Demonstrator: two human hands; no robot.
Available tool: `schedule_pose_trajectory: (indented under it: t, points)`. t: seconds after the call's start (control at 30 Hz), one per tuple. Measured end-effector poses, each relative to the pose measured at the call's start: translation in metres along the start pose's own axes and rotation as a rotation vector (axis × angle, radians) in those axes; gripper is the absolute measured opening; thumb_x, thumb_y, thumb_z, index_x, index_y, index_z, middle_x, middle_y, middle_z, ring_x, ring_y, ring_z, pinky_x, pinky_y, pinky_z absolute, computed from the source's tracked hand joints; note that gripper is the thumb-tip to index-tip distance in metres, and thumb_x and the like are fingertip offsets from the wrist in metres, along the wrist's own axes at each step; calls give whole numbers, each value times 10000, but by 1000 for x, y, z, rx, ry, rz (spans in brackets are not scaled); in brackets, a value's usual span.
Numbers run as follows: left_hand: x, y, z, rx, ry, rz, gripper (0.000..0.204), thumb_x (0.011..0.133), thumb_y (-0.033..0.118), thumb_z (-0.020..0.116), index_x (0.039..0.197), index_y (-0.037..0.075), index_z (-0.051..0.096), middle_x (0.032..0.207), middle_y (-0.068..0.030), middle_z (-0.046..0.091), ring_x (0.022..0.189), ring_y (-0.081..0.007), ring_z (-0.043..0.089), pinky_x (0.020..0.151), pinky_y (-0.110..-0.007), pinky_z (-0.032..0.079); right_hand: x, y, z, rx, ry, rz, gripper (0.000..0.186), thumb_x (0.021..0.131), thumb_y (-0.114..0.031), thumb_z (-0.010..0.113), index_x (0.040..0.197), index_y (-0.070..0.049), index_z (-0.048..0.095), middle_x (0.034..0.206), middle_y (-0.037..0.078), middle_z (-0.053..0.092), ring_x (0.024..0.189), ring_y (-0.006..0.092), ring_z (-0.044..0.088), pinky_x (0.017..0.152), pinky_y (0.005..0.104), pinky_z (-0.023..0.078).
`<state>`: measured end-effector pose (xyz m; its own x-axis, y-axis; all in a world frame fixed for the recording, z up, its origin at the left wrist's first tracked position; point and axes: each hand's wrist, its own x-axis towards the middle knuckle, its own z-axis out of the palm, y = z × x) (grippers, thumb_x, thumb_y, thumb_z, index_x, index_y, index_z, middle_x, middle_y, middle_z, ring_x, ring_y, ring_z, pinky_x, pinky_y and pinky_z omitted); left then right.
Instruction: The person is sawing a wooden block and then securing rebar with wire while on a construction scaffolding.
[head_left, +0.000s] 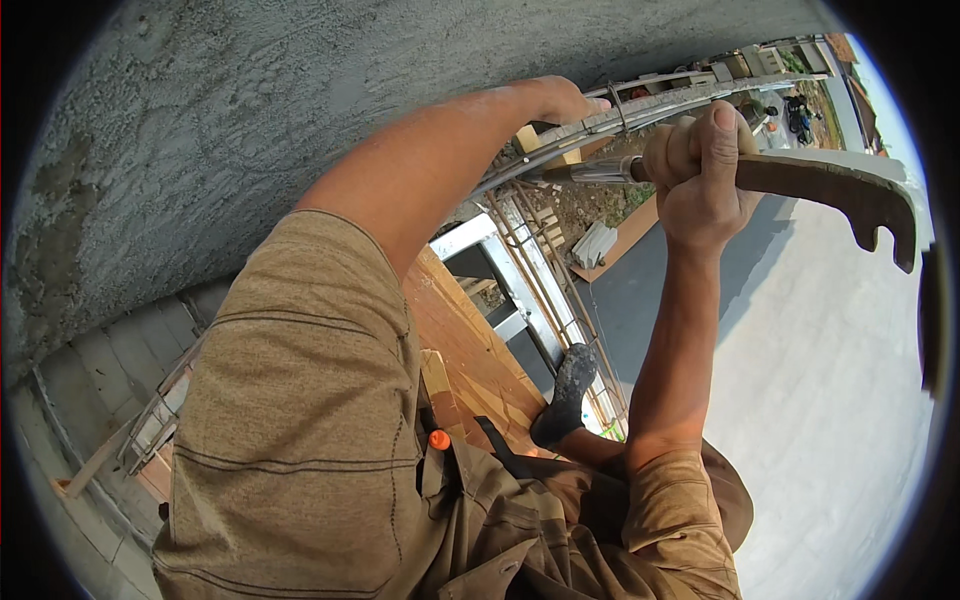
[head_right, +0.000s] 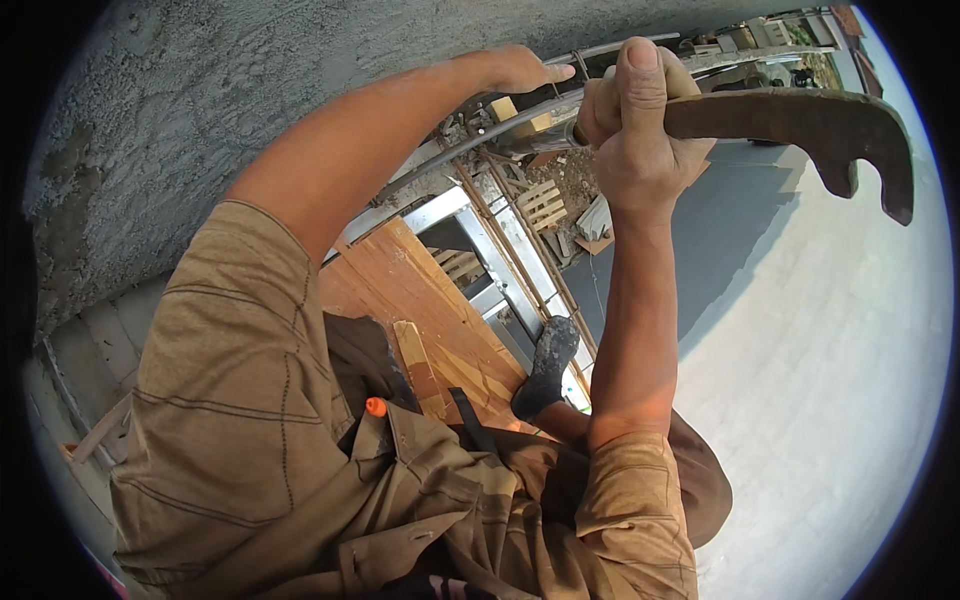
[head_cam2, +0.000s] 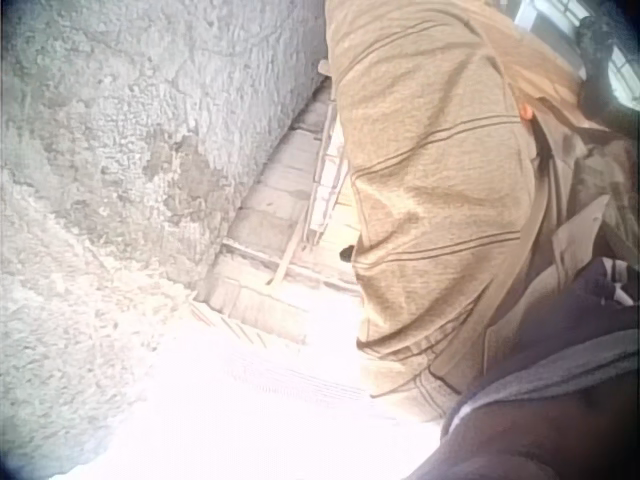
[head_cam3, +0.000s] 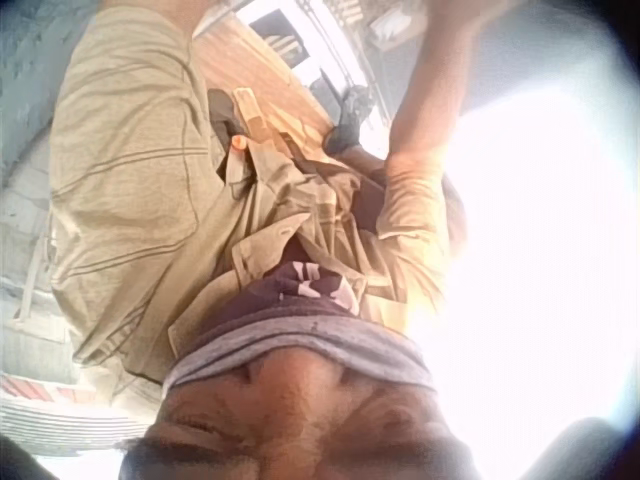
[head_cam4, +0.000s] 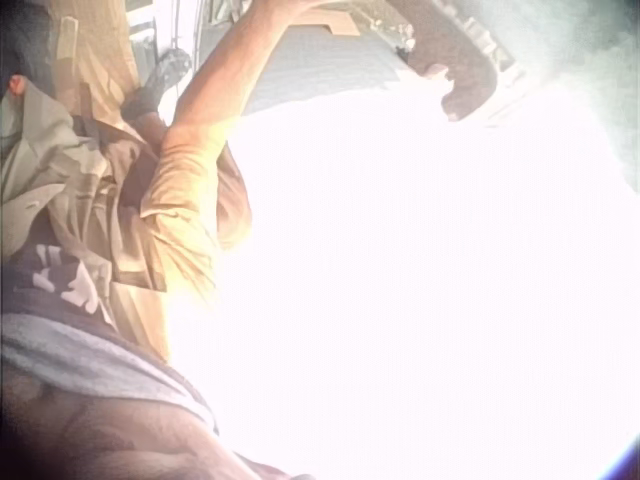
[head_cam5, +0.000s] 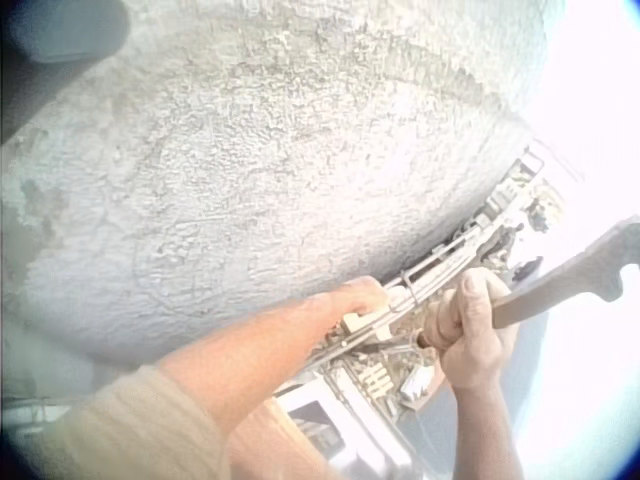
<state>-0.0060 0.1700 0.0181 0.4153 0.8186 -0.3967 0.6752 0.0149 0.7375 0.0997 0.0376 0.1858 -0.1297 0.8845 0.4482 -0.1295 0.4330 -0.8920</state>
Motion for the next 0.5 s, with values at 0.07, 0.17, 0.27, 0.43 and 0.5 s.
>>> schedule_pose_trajectory:
  t: [0.07, 0.17, 0.27, 0.43, 0.5]
  points:
    - [-2, 1, -5, -5, -29, -10, 985, 963, 784, 497, 1443, -73, 575, 1560, -320, 468, 1488, -461, 415, 1210, -544, 347, 4, -6, -1, 45, -25, -22, 418, 1105, -219, 576, 724, -91, 459, 544, -41, 313, 441, 60, 246, 407, 293, 210]
    - [-2, 1, -5, 60, -39, 5, 895, 1017, 754, 388, 1488, 15, 570, 1603, -264, 445, 1520, -448, 366, 1206, -577, 331, 16, -37, 1, 18, -74, -127, 425, 1112, -208, 556, 725, -65, 458, 541, -31, 309, 428, 65, 228, 400, 292, 206]
    - [3, 0, -1, 38, -28, 13, 925, 1017, 755, 383, 1496, -20, 545, 1597, -289, 437, 1510, -469, 372, 1202, -572, 345, 24, -75, -4, 63, -227, -19, 415, 1149, -267, 356, 751, -152, 327, 571, -24, 262, 483, 93, 213, 461, 302, 232]
    - [1, -3, 0, -43, 1, 11, 998, 966, 793, 475, 1436, -82, 578, 1560, -329, 463, 1478, -484, 418, 1199, -562, 354, 6, 2, 10, 20, 98, 37, 434, 1101, -193, 566, 704, -100, 420, 541, -40, 317, 422, 69, 290, 399, 287, 217]
    - [1, -3, -4, 3, 5, 11, 1007, 962, 801, 472, 1450, -74, 568, 1567, -328, 453, 1480, -481, 417, 1195, -566, 355, 8, -6, 10, 20, 71, 14, 420, 1107, -202, 559, 719, -101, 431, 541, -37, 315, 426, 69, 270, 405, 288, 216]
